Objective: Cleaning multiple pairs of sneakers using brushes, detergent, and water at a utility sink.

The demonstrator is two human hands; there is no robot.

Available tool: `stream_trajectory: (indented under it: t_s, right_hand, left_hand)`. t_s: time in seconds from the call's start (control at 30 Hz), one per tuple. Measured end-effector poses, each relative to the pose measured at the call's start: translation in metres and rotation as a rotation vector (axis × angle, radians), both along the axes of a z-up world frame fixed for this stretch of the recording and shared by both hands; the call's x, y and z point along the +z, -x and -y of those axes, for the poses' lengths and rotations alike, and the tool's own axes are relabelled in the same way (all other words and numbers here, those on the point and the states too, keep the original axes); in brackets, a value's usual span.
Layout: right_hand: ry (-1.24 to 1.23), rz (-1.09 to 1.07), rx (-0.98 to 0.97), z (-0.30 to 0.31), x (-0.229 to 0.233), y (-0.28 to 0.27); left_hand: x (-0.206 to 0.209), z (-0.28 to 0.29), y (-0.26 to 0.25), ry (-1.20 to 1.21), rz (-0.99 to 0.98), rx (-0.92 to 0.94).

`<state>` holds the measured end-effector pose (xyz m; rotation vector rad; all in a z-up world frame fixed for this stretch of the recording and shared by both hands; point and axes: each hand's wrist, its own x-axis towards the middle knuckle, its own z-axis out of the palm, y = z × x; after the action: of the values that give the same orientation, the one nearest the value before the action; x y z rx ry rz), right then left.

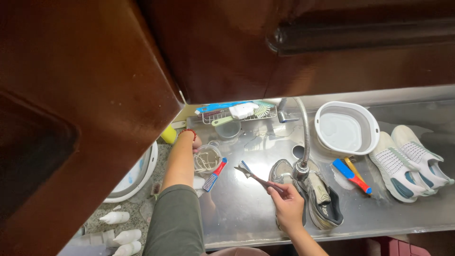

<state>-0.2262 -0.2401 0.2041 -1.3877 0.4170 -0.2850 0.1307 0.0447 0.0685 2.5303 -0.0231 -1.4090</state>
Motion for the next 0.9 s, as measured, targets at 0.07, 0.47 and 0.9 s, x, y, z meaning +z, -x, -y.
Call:
stream_trajectory:
  t_s: [0.07, 0.47, 0.9]
  right_hand:
    - [-0.016, -0.015, -0.003, 0.000, -0.001, -0.002]
    - [0.002, -0.002, 0.014, -0.001, 0.005, -0.009]
    - [0.045, 0.116, 0.121, -0.001, 0.031, -0.058]
  left_hand:
    - [-0.009, -0.005, -0.008, 0.015, -0.012, 0.026]
    - [0.059, -0.027, 0.000, 0.300, 0.271, 0.138]
    - [0.255, 0.018, 0.156, 0.078, 0.907, -0.214]
